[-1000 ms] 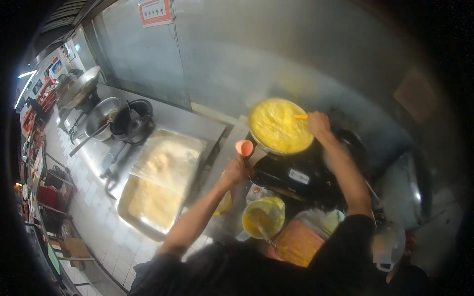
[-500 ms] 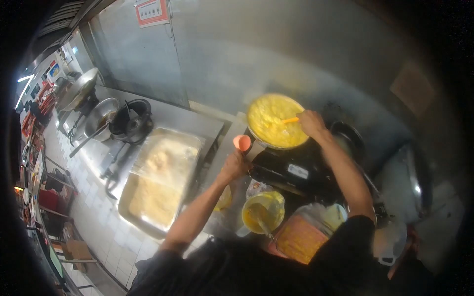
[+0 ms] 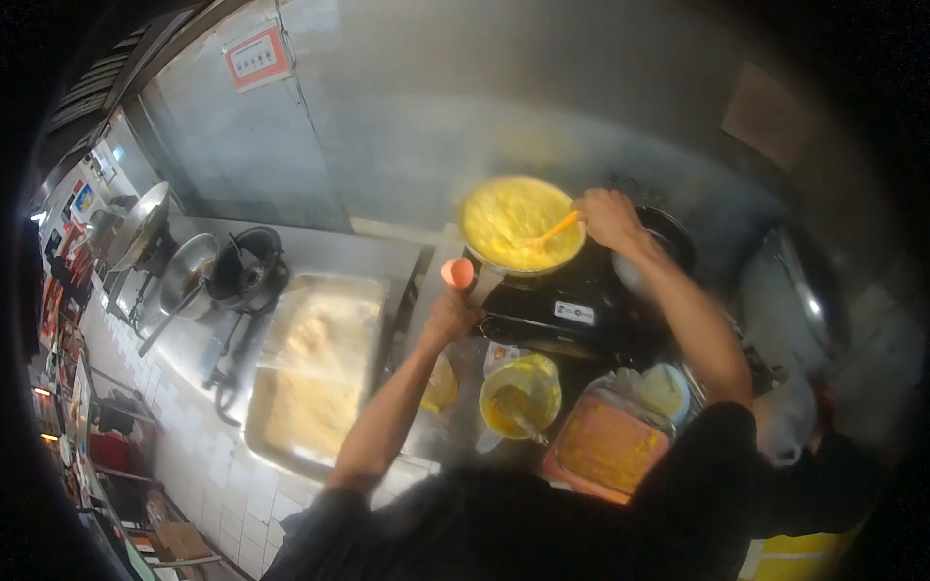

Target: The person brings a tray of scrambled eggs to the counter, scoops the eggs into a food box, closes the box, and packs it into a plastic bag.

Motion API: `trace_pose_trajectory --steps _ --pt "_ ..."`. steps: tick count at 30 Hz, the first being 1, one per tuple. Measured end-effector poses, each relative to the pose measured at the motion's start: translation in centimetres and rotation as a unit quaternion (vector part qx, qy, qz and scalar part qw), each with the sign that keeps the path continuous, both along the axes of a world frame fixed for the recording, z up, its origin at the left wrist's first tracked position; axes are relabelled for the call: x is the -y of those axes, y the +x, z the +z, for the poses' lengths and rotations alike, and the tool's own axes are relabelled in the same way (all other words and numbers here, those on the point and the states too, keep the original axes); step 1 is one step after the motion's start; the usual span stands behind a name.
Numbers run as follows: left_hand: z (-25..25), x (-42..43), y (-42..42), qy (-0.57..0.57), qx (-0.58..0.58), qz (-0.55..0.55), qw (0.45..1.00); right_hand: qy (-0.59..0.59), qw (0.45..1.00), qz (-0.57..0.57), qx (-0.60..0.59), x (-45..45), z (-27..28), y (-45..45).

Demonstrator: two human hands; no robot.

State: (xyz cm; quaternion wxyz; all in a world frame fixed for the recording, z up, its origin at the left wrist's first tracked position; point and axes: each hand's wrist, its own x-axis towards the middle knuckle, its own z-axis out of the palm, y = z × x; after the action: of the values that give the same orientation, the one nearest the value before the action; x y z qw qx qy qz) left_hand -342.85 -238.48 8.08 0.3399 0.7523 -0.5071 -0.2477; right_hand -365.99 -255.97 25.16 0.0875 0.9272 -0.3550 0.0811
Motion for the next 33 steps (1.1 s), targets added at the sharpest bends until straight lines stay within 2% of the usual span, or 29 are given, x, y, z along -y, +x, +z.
trace_pose_trajectory --steps 4,7,11,15,19,21,24,26,29,31,33 --pt "0.2 0.3 -0.1 0.027 -0.014 0.0 1.0 -0.019 1.0 0.003 0.018 -2.3 3.3 0.1" --pt "0.5 0.1 -0.2 0.036 -0.017 0.022 0.999 0.001 0.999 0.017 0.035 -3.2 2.7 0.7" --pt "-0.4 0.5 0.2 0.027 -0.008 0.0 1.0 0.03 0.995 0.072 0.054 -2.7 -1.4 2.1" --pt "0.1 0.2 0.1 0.024 0.001 -0.005 1.0 0.069 0.993 0.073 0.06 -2.9 -5.4 5.2" --pt "-1.1 0.5 0.1 0.018 0.025 -0.002 1.0 -0.017 0.995 0.077 0.067 -2.2 -8.7 8.8" --pt "0.1 0.2 -0.2 0.033 0.006 0.027 0.999 -0.038 0.995 0.075 0.059 -1.5 -10.0 10.3" --pt "-0.5 0.2 0.2 0.029 -0.032 0.013 0.999 -0.072 0.993 0.062 0.069 1.1 -12.3 12.4" --pt "-0.9 0.4 0.0 0.014 -0.005 0.021 1.0 -0.049 0.998 0.001 0.036 3.3 -13.3 13.1" --pt "-0.4 0.3 -0.2 0.003 0.009 0.035 0.999 -0.061 0.994 -0.038 0.077 6.5 -13.0 12.1" --pt "-0.5 -0.1 -0.7 0.007 -0.008 0.042 0.999 -0.037 0.992 -0.08 0.09 9.0 -11.4 10.1" --pt "-0.8 -0.3 -1.2 -0.041 0.032 0.068 0.996 0.008 0.987 -0.142 0.069 10.0 -8.8 8.2"
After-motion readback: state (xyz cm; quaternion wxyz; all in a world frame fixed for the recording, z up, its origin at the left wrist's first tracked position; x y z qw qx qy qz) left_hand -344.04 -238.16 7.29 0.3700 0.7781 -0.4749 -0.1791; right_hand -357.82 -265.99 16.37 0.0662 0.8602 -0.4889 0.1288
